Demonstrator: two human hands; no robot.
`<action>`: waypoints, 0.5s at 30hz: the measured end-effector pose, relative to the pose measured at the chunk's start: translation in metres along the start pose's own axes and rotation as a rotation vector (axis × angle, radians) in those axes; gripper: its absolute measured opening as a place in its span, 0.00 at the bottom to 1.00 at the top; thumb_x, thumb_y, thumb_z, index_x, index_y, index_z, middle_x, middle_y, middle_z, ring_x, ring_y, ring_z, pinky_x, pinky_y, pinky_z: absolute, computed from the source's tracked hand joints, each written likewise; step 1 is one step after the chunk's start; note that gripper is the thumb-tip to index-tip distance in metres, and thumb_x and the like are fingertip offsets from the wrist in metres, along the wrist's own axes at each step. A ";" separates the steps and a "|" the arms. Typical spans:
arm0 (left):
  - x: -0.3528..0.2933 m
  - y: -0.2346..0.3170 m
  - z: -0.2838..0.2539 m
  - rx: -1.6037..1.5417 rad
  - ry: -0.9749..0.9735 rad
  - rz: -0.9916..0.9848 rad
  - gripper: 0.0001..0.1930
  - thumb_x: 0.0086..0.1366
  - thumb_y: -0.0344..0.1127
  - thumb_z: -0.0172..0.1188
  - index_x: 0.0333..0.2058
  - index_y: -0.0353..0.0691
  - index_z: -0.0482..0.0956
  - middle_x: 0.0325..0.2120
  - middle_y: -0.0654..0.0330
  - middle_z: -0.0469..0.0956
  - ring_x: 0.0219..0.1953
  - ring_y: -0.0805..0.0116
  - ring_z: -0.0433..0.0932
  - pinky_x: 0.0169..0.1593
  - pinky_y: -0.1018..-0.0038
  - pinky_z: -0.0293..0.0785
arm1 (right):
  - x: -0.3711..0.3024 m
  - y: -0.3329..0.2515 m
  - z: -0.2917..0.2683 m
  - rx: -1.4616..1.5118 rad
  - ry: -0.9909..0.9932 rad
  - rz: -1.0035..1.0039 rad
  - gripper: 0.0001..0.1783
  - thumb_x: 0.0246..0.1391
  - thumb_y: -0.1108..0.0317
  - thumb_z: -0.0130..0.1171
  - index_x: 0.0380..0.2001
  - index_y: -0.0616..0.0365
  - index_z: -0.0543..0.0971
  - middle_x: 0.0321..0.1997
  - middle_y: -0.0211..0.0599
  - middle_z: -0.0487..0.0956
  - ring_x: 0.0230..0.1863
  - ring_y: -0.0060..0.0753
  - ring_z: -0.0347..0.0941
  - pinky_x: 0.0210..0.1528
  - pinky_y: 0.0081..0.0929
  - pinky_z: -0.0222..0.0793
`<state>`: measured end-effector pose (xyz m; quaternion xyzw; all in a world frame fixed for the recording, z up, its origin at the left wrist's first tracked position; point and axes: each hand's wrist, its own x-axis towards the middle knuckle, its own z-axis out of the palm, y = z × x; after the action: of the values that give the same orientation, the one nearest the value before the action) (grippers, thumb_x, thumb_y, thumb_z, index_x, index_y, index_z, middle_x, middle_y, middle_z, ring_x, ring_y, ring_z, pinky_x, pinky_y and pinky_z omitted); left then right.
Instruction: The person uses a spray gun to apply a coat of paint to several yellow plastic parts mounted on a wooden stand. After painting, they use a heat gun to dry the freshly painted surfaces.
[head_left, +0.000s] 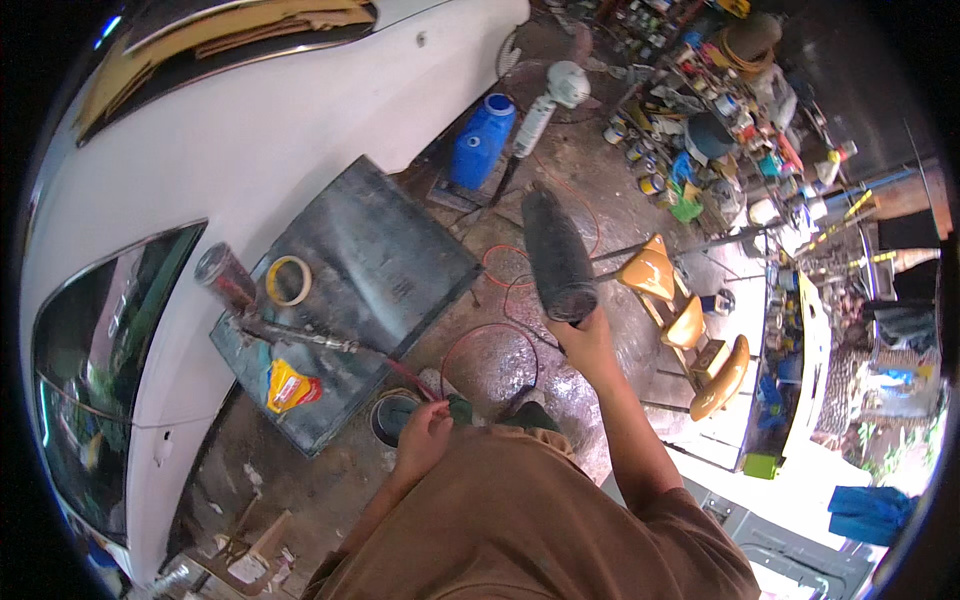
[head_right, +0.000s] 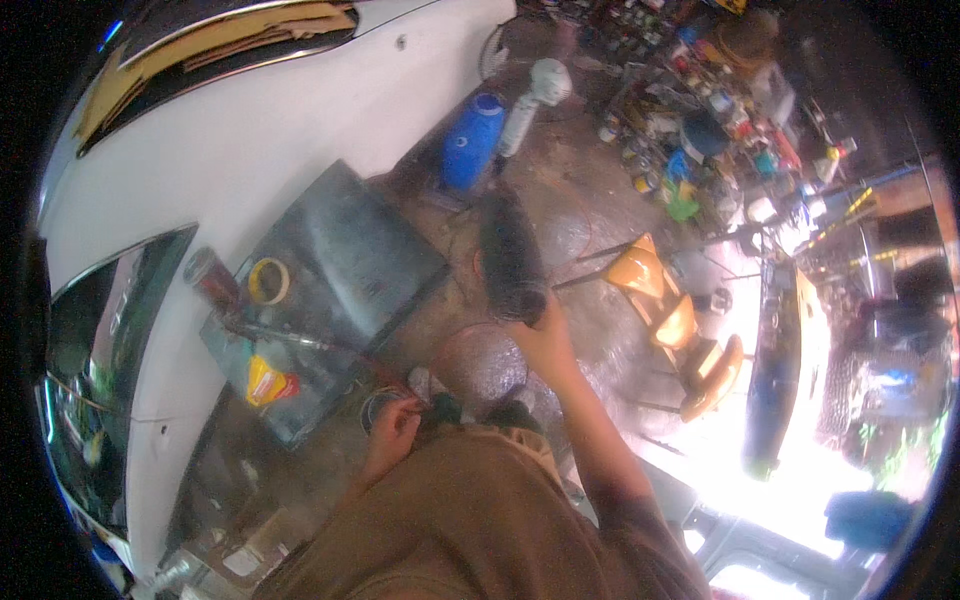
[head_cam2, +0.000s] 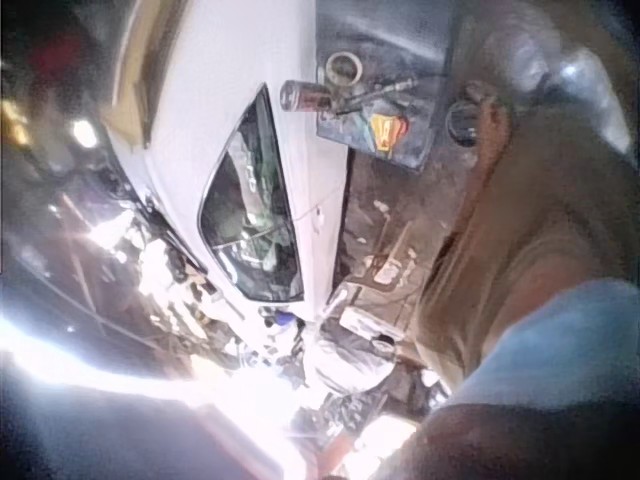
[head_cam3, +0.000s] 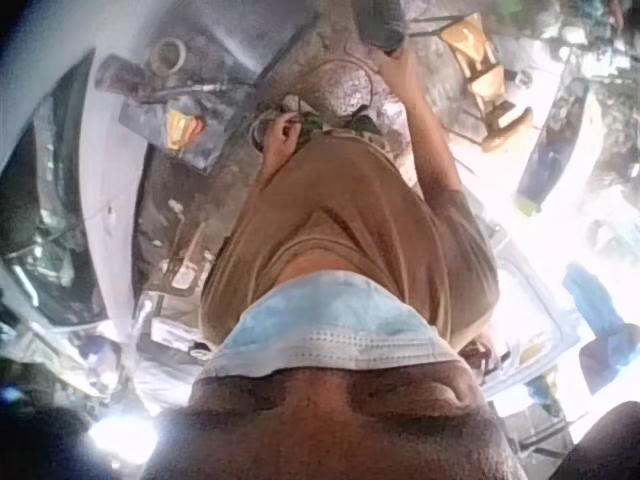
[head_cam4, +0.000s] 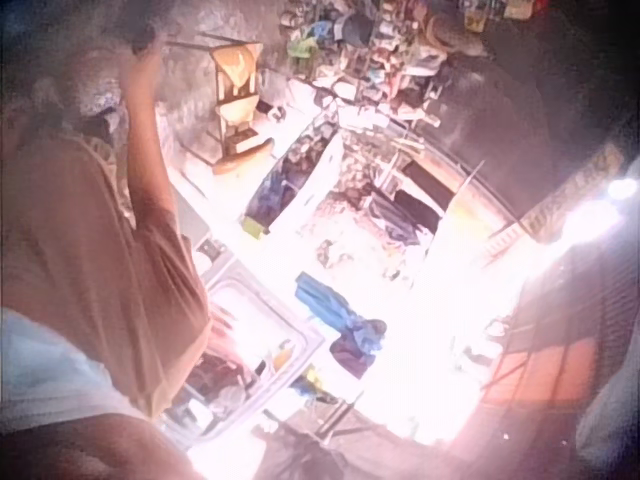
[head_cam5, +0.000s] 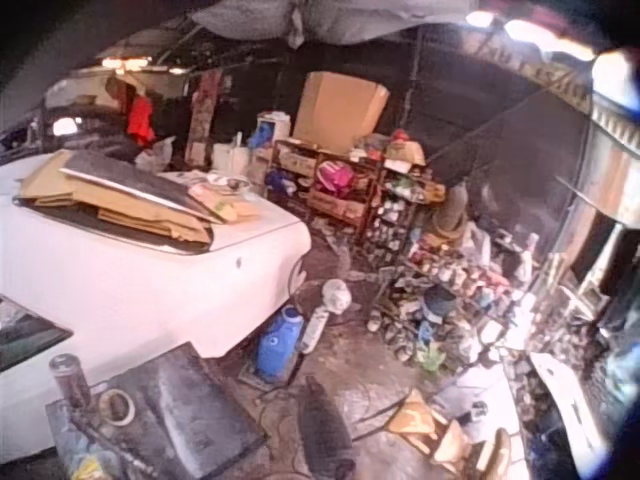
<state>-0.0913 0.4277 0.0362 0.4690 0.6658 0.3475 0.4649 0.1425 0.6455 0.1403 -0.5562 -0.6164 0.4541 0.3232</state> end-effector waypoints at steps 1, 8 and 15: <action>0.003 0.003 0.008 0.005 -0.025 0.013 0.18 0.64 0.31 0.62 0.52 0.38 0.75 0.43 0.51 0.80 0.44 0.57 0.80 0.49 0.65 0.76 | -0.010 0.008 -0.015 0.003 0.071 0.008 0.22 0.51 0.75 0.63 0.51 0.66 0.76 0.42 0.31 0.80 0.43 0.26 0.76 0.47 0.23 0.71; 0.011 0.025 0.083 0.113 -0.201 0.053 0.19 0.64 0.34 0.61 0.53 0.38 0.75 0.45 0.53 0.80 0.44 0.58 0.81 0.49 0.65 0.76 | -0.095 0.126 -0.102 0.420 0.280 0.393 0.13 0.49 0.76 0.62 0.40 0.61 0.78 0.32 0.29 0.78 0.28 0.22 0.72 0.33 0.22 0.67; -0.005 0.026 0.181 0.020 -0.823 -0.210 0.24 0.73 0.43 0.52 0.63 0.38 0.69 0.56 0.51 0.76 0.57 0.62 0.75 0.61 0.68 0.68 | -0.171 0.236 -0.177 0.356 0.474 0.461 0.13 0.48 0.74 0.61 0.39 0.61 0.77 0.32 0.29 0.77 0.30 0.22 0.72 0.33 0.22 0.66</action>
<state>0.0883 0.4364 0.0021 0.5029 0.4720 0.0754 0.7202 0.4244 0.5058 0.0084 -0.7053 -0.2946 0.4736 0.4376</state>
